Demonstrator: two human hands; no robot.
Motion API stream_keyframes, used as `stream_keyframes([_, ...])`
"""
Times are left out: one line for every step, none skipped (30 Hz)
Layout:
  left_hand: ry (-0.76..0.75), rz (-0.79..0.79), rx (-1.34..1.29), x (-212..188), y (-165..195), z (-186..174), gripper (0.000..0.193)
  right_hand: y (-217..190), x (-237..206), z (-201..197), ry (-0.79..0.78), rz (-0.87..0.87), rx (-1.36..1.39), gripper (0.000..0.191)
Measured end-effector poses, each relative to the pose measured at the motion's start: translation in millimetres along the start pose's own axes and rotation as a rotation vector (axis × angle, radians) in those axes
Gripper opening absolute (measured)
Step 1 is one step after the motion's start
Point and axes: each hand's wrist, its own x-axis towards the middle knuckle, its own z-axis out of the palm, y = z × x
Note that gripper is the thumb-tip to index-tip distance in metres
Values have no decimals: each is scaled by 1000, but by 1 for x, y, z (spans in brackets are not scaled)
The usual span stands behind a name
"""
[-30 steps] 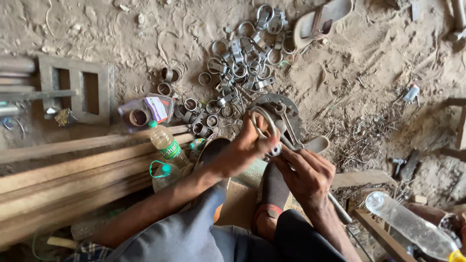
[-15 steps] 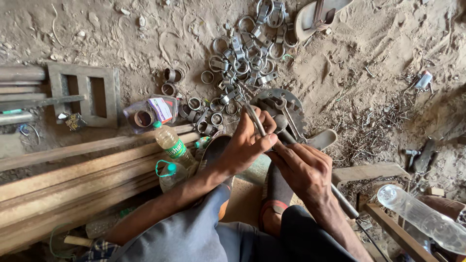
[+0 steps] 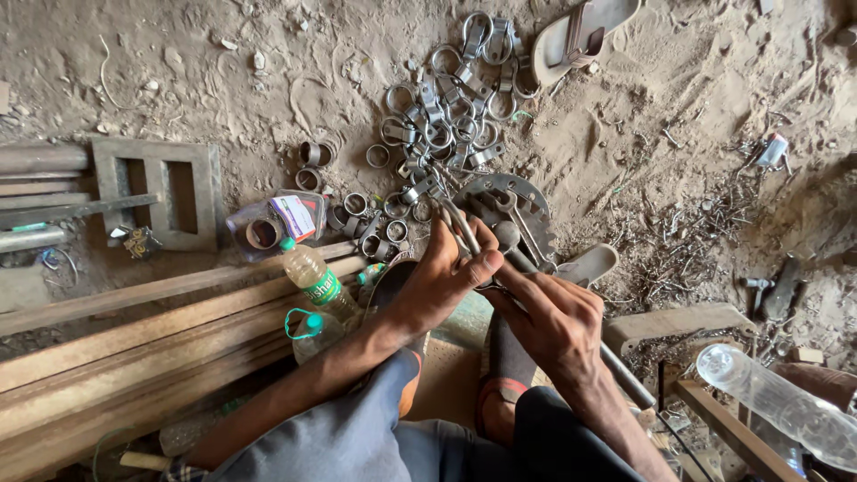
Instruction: The person sits on the ground and assembles metal clips by inserting a bolt into a U-shaped bracket and tightening it with a wrench. They repeatedly pick up clips, secure them, and place the finished units into a pile.
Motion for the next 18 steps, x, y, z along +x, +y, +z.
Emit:
stream_keyframes([10,-10,3,0,0,1,54,2,-2,0,8,-1,-9,42])
stream_keyframes([-11,36,-7,2,0,1,56,5,-3,2,27,-18,-28,41])
stream_keyframes([-33,82,-18,4,1,1,57,8,-4,2,46,-35,-47,40])
stream_keyframes([-56,130,-34,6,2,1,59,12,-5,3,63,-53,-69,40])
stream_keyframes([-70,29,-87,6,2,1,57,16,-5,3,68,7,-9,36])
stream_keyframes([-86,-70,-138,5,4,-2,55,21,-5,2,74,65,52,33])
stream_keyframes([-104,-172,-191,3,5,-3,54,24,-5,2,78,126,113,29])
stream_keyframes([-129,-144,-189,2,5,-3,53,28,-5,1,75,238,153,30])
stream_keyframes([-156,-116,-186,0,3,-3,54,31,-5,1,74,351,193,31])
stream_keyframes([-183,-92,-185,0,2,-3,55,33,-5,1,71,468,232,32])
stream_keyframes([-156,-102,-158,1,-1,-2,50,35,-5,1,60,509,287,30])
stream_keyframes([-128,-112,-131,3,-5,0,45,36,-5,2,50,548,342,28])
stream_keyframes([-99,-120,-102,4,-9,2,41,36,-6,3,40,584,399,26])
stream_keyframes([-85,-164,-36,6,-13,3,36,36,-7,4,24,594,353,27])
stream_keyframes([-66,-209,31,7,-16,5,31,36,-8,5,5,603,312,29])
stream_keyframes([-45,-258,98,7,-19,6,26,36,-9,6,-17,614,272,30])
stream_keyframes([-37,-261,15,7,-20,7,29,36,-10,6,-33,619,245,29])
stream_keyframes([-27,-267,-70,6,-20,7,33,37,-11,5,-53,626,219,29])
